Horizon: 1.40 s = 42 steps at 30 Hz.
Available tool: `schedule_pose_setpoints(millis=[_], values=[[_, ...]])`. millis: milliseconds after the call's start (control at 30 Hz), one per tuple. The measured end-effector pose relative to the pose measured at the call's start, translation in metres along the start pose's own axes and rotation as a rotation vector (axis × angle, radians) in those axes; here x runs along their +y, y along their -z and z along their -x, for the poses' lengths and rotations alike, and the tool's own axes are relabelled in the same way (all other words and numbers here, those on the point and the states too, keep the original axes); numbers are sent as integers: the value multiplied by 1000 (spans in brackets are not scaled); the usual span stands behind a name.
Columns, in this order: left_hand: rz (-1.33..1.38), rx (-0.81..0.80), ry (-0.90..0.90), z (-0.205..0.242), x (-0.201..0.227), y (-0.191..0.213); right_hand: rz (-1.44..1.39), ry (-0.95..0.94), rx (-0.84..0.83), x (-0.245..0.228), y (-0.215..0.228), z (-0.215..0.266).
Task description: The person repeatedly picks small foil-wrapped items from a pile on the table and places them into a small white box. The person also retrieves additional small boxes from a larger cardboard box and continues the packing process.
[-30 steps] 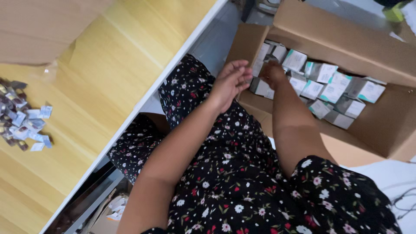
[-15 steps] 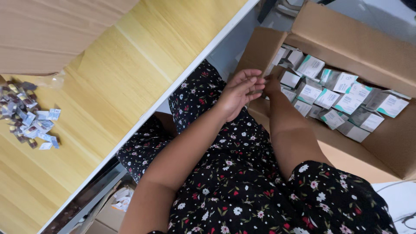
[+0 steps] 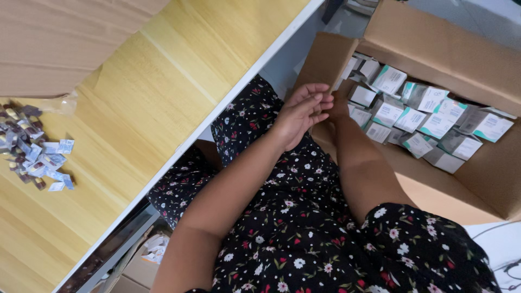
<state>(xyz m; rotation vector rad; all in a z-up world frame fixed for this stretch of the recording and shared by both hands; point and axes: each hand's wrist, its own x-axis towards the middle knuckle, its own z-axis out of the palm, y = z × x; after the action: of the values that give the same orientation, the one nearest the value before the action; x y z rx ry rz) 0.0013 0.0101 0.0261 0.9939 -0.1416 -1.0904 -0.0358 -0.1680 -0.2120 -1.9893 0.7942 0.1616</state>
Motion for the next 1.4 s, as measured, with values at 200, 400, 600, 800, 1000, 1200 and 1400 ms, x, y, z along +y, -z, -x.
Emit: schedule_pose_setpoints(millis=[200,400,600,800,1000,1200,1400], values=[[46,-16,-26,-5,-9,6,136,19,245,5,27,9],[75,-54,-87,-7,-23,20,-258,50,487,2,100,40],[-112,-70,-267,17,-11,-3,-509,109,-6,-54,225,121],[-1217,-68,-1078,161,50,-20,-666,759,-532,-178,272,236],[-1347,137,-1725,290,141,-7,-306,1039,-1055,-360,176,283],[-1114,591,-1789,379,212,48,-504,719,-1190,-514,35,315],[-879,870,-1870,396,278,102,-326,946,-726,-621,-34,320]])
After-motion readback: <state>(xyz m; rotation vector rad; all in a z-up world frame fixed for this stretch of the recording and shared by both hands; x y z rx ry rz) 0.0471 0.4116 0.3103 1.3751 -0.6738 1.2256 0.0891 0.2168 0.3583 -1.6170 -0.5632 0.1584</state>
